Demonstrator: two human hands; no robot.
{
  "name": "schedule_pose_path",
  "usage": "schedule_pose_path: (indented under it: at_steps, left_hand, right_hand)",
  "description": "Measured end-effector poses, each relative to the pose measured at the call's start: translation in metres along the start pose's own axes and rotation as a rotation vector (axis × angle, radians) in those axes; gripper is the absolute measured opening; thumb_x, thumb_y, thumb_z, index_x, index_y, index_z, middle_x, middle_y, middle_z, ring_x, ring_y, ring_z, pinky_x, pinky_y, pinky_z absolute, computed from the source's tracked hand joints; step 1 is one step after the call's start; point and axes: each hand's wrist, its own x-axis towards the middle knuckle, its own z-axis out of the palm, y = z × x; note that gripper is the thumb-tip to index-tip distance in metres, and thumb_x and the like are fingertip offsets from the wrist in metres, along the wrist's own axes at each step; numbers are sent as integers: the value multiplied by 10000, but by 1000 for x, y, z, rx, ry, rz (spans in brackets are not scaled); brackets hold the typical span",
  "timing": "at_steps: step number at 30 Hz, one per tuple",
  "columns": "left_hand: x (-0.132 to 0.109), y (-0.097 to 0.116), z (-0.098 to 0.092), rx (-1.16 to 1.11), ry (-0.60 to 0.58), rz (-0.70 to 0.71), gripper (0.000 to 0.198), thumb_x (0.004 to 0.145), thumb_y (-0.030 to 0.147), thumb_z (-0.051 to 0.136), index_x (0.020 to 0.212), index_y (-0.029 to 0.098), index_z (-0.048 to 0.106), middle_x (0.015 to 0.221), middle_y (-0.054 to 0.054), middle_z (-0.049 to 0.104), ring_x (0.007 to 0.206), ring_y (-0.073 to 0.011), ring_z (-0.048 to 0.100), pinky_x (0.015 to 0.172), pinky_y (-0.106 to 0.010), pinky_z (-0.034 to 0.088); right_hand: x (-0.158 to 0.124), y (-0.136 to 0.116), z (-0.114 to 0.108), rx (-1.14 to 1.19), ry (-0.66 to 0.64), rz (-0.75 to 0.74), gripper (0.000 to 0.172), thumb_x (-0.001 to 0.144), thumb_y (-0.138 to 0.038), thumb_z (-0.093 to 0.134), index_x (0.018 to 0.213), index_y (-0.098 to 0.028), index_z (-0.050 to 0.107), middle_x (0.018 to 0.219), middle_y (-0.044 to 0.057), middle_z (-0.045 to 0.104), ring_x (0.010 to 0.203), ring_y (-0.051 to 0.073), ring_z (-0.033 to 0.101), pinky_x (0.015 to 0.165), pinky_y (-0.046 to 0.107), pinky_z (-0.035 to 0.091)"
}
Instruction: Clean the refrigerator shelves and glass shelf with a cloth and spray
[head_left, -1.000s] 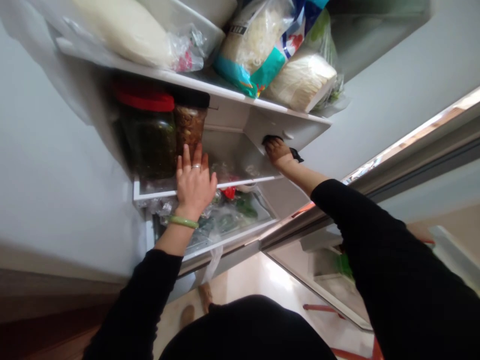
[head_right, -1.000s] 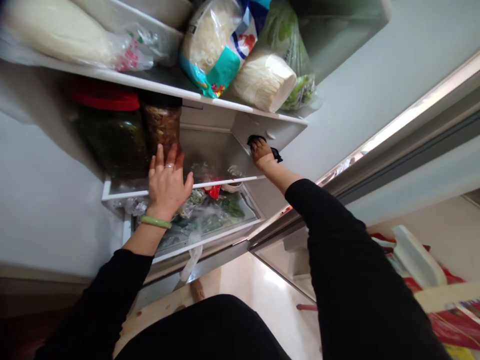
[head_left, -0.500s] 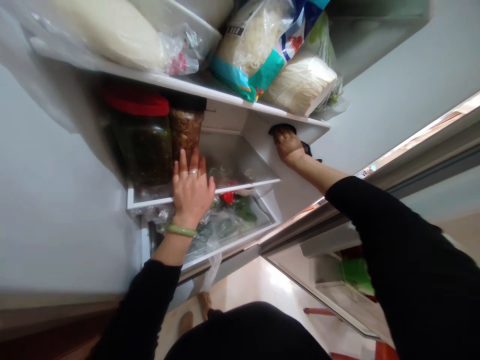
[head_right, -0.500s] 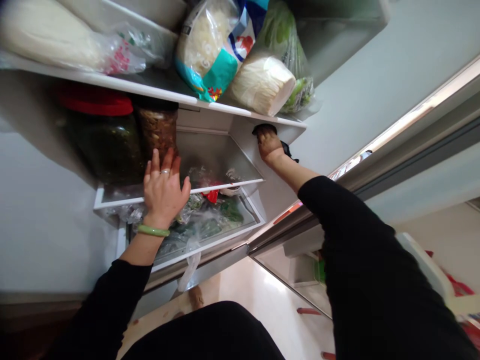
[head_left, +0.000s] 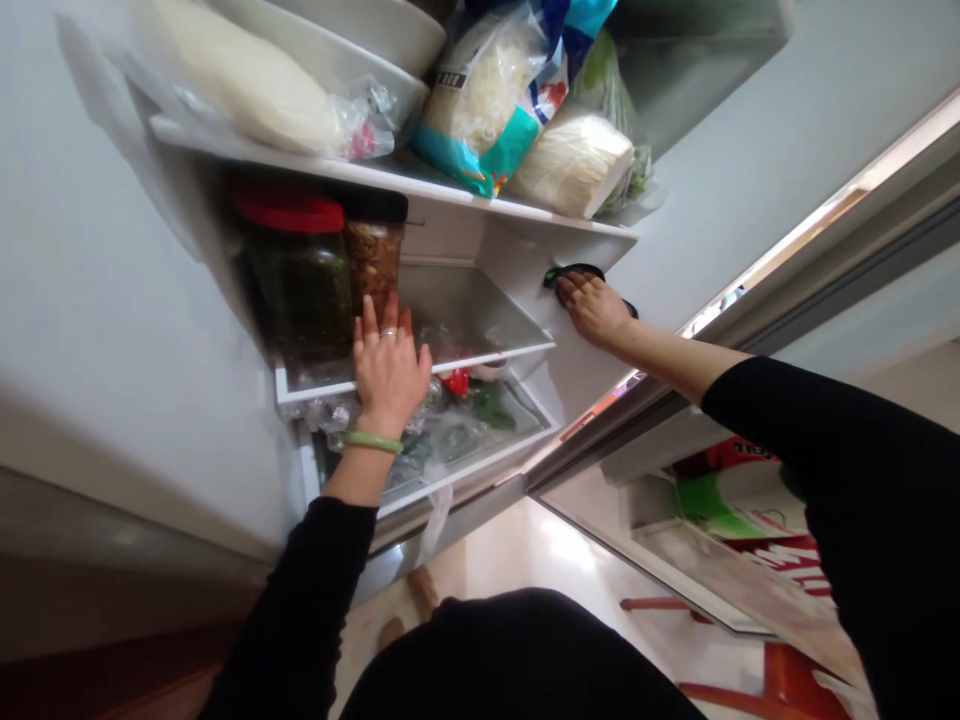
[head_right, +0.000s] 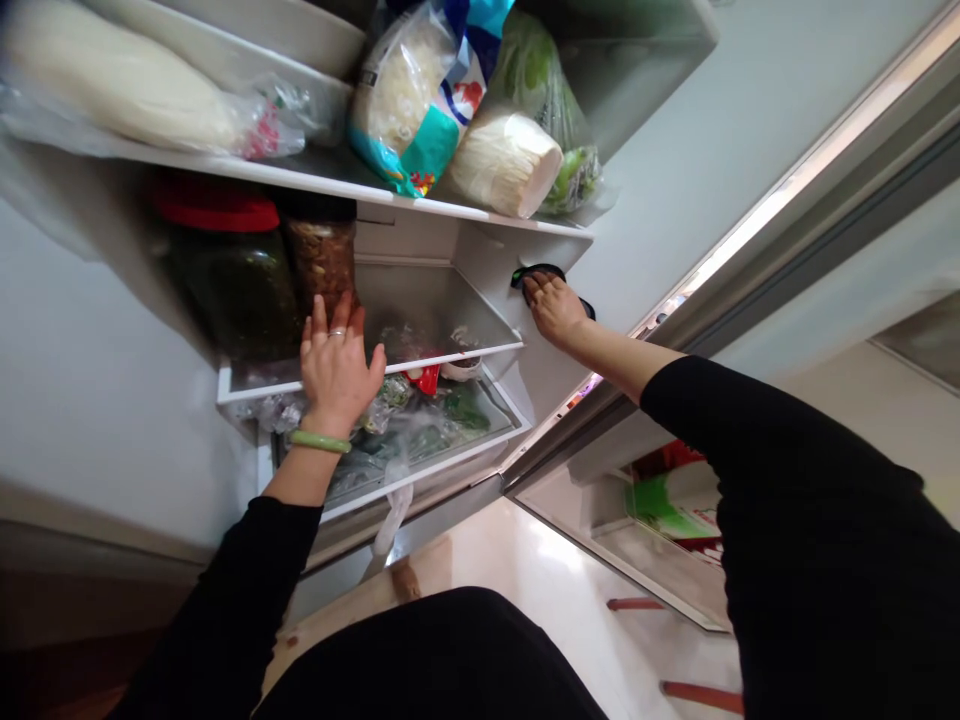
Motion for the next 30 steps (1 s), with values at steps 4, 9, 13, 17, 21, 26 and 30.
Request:
schedule_pose_path:
  at_steps: [4,9,13,17,21,26,30]
  left_hand:
    - [0,0,1,45,11,4,649,992,334,481,1600,106,498,1750,-137,359,1673,-383,174,1341,-591,224]
    - [1,0,3,52,6,-9,649,995,337,481,1606,118,494,1751,-138,356,1675,-382,169,1343,-599,223]
    - [1,0,2,55,-9,-6,641,998,342,481,1600,122,500,1752,-138,353,1675,-383,166,1343,-605,218]
    - [0,1,0,38,-20,-10,642,998,343,490,1599,116,499,1754,-136,353,1684,-364,134,1357,-583,189]
    - [0,2,1,24,-20,-6,652,988,343,511,1601,122,498,1750,-141,360,1686,-369,114,1357,-610,171]
    - [0,0,4,55,11,-1,670,987,347,526,1632,174,465,1744,-116,379,1679,-373,158,1346,-626,210]
    - [0,-2,6,103,18,12,678,990,344,541,1643,185,451,1744,-108,377,1671,-379,191,1337,-624,247]
  right_hand:
    - [39,1,6,23,99,-26,604,1053,-146,236,1566,-43,537,1619,185,536,1547,334,437,1284,539,314]
    - [107,-17,13,78,102,44,604,1005,-79,310,1564,42,503,1590,283,522,1508,355,460,1263,535,335]
    - [107,-26,19,95,81,6,602,1013,-76,306,1576,43,485,1581,286,530,1510,353,465,1260,561,346]
    - [63,-18,21,120,-16,-53,563,1067,-152,272,1508,-32,600,1526,225,614,1456,319,529,1239,507,406]
    - [38,-1,16,87,17,-62,568,1074,-163,268,1548,-53,560,1554,206,596,1480,325,510,1261,532,374]
    - [82,7,20,89,145,-19,583,1079,-148,232,1586,-33,495,1649,193,491,1560,363,405,1291,592,303]
    - [147,2,37,139,208,18,582,1048,-86,264,1582,43,457,1649,272,450,1515,391,447,1272,575,344]
